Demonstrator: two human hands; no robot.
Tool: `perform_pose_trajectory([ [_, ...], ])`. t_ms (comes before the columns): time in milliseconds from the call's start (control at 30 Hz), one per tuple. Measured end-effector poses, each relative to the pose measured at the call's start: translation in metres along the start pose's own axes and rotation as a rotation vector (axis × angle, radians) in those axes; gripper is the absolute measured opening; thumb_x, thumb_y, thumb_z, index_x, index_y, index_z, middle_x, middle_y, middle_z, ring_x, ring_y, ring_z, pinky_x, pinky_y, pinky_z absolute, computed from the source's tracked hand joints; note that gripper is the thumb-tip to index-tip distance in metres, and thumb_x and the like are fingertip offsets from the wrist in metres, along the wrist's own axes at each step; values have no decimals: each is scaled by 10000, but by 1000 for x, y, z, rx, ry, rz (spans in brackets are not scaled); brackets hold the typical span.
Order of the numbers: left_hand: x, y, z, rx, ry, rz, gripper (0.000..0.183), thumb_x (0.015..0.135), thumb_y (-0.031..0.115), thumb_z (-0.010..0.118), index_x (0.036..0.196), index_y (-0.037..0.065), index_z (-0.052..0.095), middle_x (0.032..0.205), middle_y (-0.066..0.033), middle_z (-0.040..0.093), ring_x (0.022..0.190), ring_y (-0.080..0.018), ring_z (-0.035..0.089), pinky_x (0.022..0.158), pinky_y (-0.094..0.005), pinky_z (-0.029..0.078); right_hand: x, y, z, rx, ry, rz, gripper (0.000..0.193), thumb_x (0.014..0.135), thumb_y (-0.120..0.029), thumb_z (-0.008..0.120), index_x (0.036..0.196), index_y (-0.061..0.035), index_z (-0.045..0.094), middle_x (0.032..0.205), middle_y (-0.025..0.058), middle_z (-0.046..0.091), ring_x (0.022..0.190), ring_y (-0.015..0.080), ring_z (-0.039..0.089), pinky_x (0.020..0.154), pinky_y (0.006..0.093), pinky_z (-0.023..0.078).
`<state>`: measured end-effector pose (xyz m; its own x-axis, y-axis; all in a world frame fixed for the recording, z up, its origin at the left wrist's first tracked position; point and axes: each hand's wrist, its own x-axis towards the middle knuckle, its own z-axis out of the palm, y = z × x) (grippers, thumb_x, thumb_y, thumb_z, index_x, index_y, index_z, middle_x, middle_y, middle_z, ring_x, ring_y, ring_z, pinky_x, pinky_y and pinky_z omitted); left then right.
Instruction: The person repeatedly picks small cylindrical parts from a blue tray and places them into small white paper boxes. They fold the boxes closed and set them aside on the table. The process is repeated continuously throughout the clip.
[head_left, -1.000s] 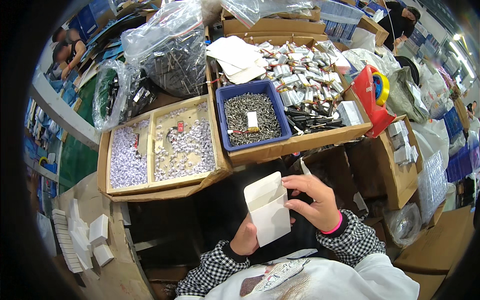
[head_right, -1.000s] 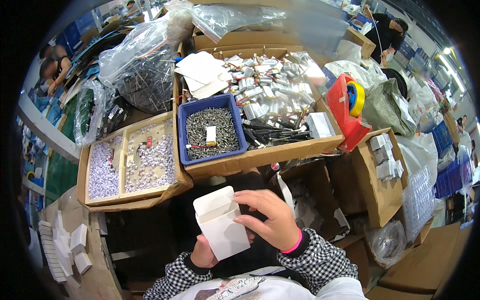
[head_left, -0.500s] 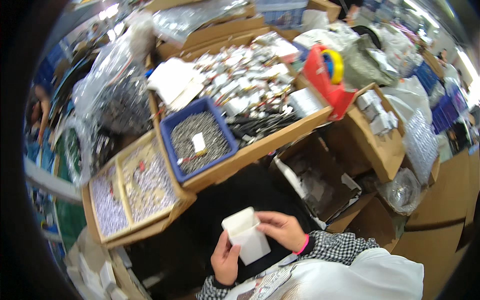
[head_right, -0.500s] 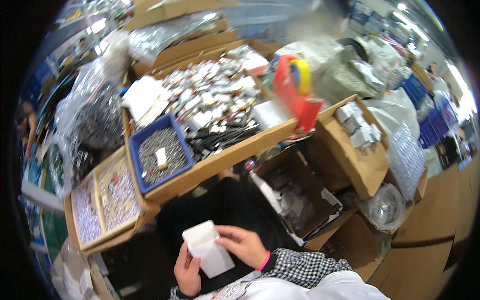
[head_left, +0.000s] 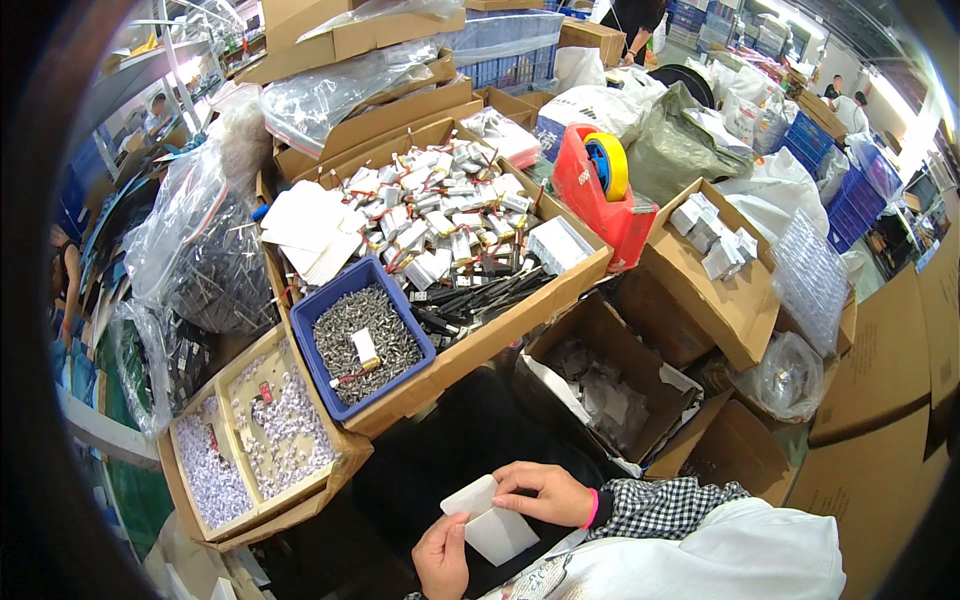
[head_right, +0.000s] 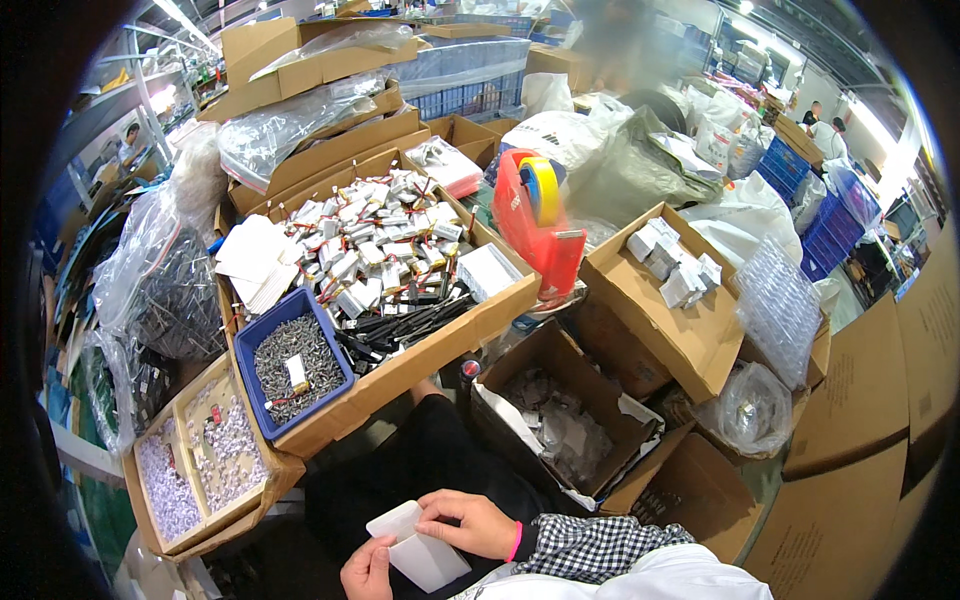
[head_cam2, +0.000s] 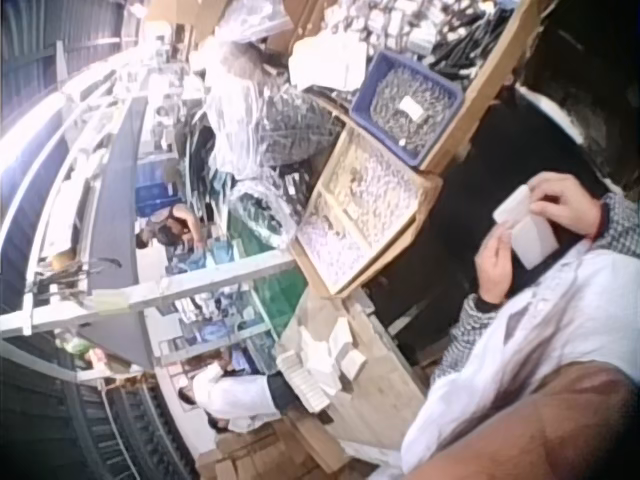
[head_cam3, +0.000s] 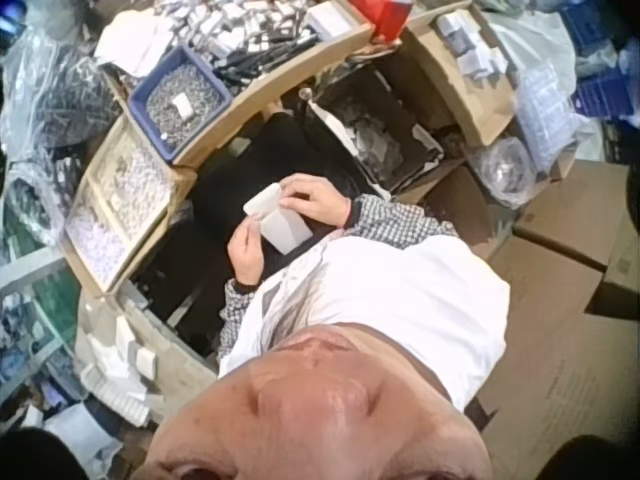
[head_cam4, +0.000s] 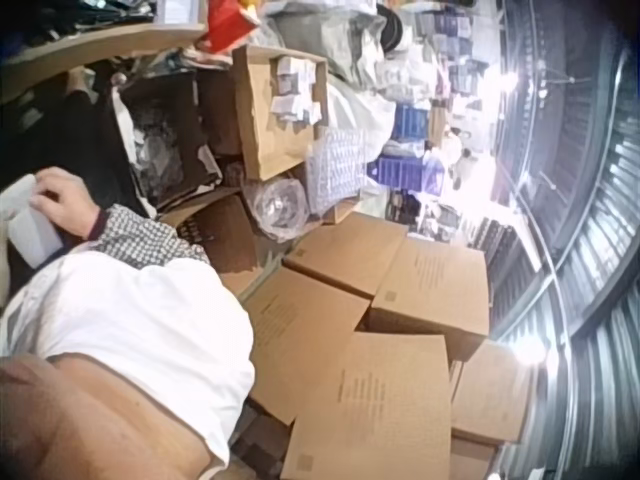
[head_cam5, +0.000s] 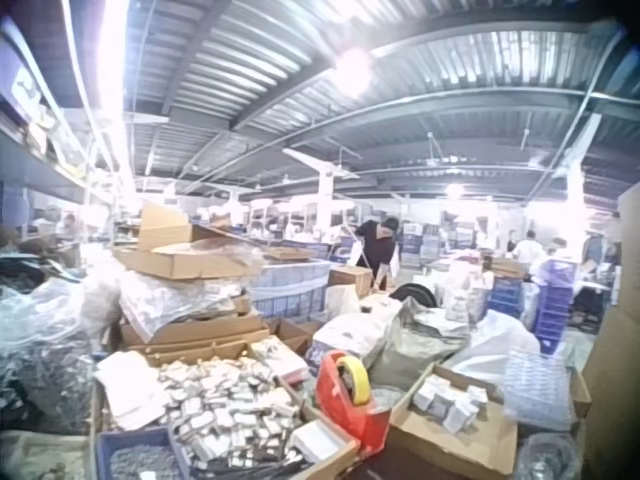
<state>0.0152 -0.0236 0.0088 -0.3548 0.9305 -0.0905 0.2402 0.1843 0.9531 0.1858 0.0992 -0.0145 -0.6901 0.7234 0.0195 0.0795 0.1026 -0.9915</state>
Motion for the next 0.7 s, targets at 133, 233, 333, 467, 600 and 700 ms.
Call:
perform_pose_trajectory([
  [133,12,0,5,-154,80,-112,162,879,2,577,1011,-60,647,1007,-117,658,889,-139,608,790,-249,475,8,-4,2,570,-16,181,249,895,-104,621,1126,-32,564,1046,44,565,962,98,558,822,256,476],
  [233,9,-4,16,-266,174,-118,107,879,-3,569,975,-43,595,976,-87,627,868,-116,569,775,-241,451,6,-2,-7,139,-112,97,294,873,-85,626,1159,-38,579,999,63,582,927,140,558,806,266,468],
  [333,7,-13,19,-585,122,-100,388,890,-45,533,1209,30,325,1075,-161,618,929,-148,582,812,-243,457,4,1,-11,-30,-90,-35,188,840,-34,619,1024,-24,659,948,83,609,910,203,569,796,284,465],
  [467,12,-23,2,-261,-55,44,209,871,20,610,1080,13,612,1124,-137,622,996,-181,602,852,-263,483,13,-2,-14,-75,-141,-149,157,800,-29,667,955,-7,670,969,95,633,907,199,605,789,294,484],
  [600,12,-20,-2,-448,-121,34,178,852,53,649,1028,36,672,1136,-118,624,999,-170,605,857,-261,484,26,-20,-27,-22,-276,-99,110,798,-71,690,886,-6,683,981,118,648,922,205,616,797,293,490],
  [700,10,-15,4,-529,-128,-28,166,860,45,642,1024,26,661,1151,-125,616,1007,-159,601,853,-259,488,42,-30,-33,-91,-437,-99,174,801,-135,710,950,-47,694,968,81,664,853,192,613,764,291,492],
])
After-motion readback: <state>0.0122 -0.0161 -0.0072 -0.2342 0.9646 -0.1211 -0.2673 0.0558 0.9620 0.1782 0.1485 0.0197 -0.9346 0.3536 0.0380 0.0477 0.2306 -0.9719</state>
